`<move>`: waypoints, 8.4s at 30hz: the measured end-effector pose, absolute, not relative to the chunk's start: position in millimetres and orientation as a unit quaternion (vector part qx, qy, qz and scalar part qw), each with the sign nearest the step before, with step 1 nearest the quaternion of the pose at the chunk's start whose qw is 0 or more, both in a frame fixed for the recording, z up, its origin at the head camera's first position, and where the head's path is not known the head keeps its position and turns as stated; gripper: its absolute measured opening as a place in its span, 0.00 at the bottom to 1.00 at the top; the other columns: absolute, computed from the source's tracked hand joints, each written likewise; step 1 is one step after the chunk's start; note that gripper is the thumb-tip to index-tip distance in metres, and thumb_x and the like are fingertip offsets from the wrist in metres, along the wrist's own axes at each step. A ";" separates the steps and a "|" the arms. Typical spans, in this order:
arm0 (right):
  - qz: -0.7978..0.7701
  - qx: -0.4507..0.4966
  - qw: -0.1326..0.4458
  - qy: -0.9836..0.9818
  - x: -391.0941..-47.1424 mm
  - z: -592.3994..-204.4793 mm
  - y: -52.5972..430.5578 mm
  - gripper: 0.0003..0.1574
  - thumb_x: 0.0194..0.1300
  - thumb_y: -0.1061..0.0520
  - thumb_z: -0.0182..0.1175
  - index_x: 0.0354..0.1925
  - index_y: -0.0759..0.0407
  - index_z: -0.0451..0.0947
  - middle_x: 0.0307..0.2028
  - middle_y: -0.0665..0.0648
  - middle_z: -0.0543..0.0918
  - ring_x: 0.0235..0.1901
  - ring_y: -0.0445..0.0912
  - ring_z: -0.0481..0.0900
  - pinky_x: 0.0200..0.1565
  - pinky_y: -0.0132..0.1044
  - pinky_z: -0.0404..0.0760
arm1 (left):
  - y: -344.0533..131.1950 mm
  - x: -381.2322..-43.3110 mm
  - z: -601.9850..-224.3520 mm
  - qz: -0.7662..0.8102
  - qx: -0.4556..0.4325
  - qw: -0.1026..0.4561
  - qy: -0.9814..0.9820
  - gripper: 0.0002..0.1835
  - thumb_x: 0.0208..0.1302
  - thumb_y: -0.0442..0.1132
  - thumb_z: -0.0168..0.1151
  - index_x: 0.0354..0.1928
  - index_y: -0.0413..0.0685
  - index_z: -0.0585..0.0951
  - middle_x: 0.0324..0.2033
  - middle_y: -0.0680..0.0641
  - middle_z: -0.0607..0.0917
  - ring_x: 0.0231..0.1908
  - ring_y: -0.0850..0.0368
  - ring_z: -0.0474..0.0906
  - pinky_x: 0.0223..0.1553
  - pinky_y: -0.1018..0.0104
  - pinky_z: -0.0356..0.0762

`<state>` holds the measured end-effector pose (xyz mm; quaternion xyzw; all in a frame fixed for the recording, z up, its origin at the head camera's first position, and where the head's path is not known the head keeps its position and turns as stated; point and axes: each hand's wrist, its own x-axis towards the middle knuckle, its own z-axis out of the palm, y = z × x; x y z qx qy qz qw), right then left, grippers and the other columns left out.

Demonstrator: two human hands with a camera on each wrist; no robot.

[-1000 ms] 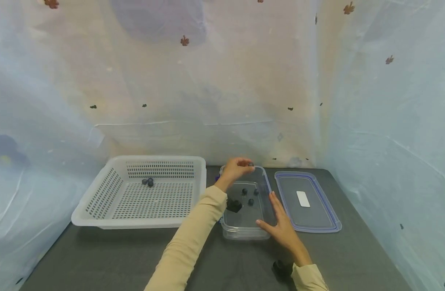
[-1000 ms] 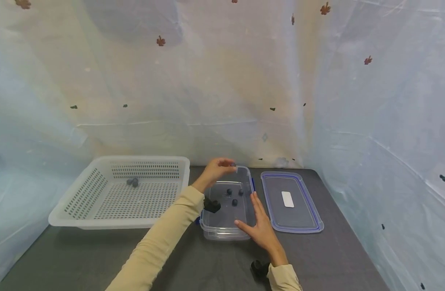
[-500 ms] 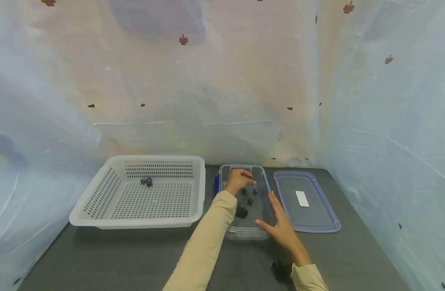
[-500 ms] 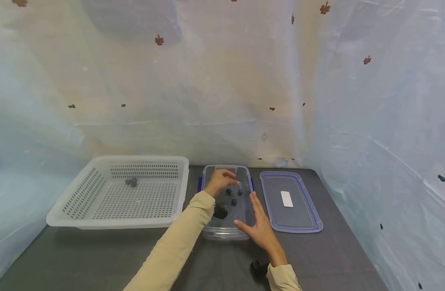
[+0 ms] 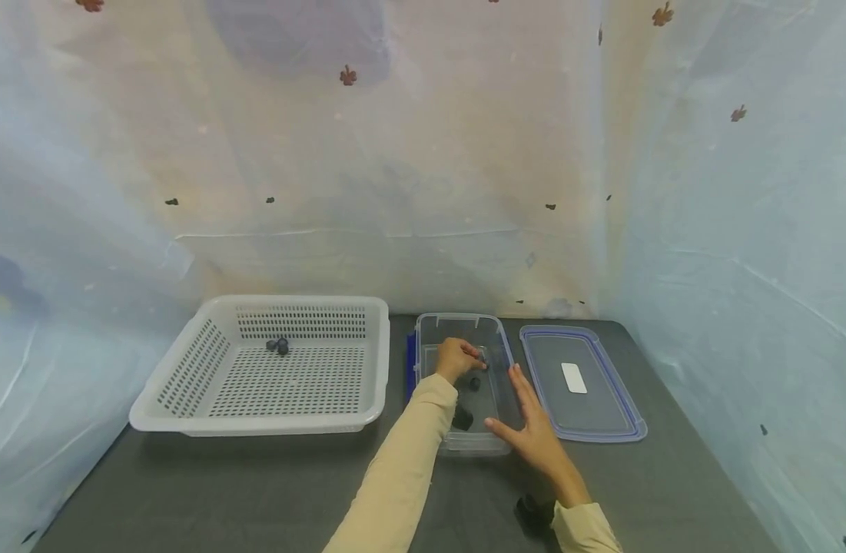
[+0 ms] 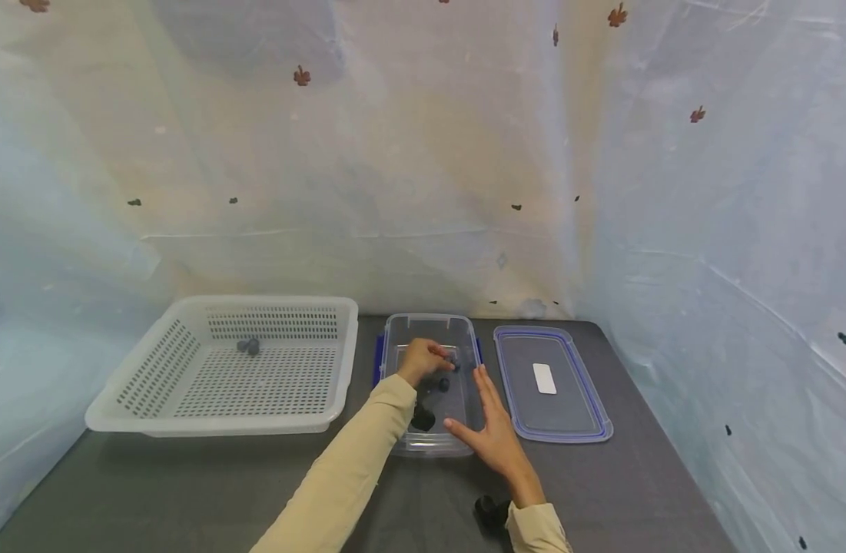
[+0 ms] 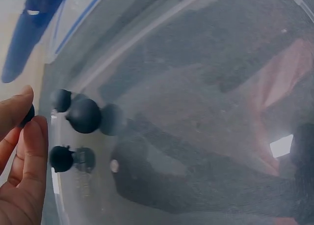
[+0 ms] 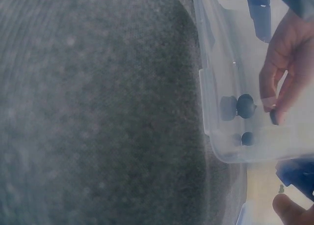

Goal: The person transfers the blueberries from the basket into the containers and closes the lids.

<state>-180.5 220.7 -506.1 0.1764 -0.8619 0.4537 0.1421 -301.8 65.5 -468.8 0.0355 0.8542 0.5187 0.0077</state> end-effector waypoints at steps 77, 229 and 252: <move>0.350 0.150 0.119 -0.917 -180.5 -495.0 219.5 0.64 0.56 0.38 0.68 0.75 0.64 0.46 0.75 0.60 0.44 0.70 0.64 0.48 0.61 0.70 0.50 | -50.9 -308.2 -357.0 0.499 0.247 -0.073 0.828 0.13 0.69 0.43 0.60 0.49 0.44 0.80 0.42 0.47 0.81 0.41 0.53 0.78 0.40 0.59 0.78; 0.405 0.154 0.132 -0.891 -181.8 -501.6 218.5 0.64 0.54 0.43 0.71 0.75 0.65 0.47 0.75 0.62 0.45 0.70 0.65 0.47 0.61 0.69 0.52 | -113.0 -302.9 -343.4 0.458 0.179 -0.080 0.867 0.18 0.67 0.48 0.62 0.47 0.41 0.81 0.44 0.42 0.82 0.45 0.47 0.77 0.43 0.54 0.77; 0.418 0.153 0.131 -0.886 -183.2 -503.4 217.5 0.63 0.55 0.44 0.70 0.75 0.62 0.46 0.75 0.61 0.45 0.71 0.64 0.47 0.61 0.69 0.53 | 14.5 -317.2 -388.1 0.540 0.195 -0.028 0.818 0.15 0.67 0.45 0.63 0.48 0.42 0.81 0.43 0.45 0.82 0.41 0.52 0.79 0.38 0.63 0.79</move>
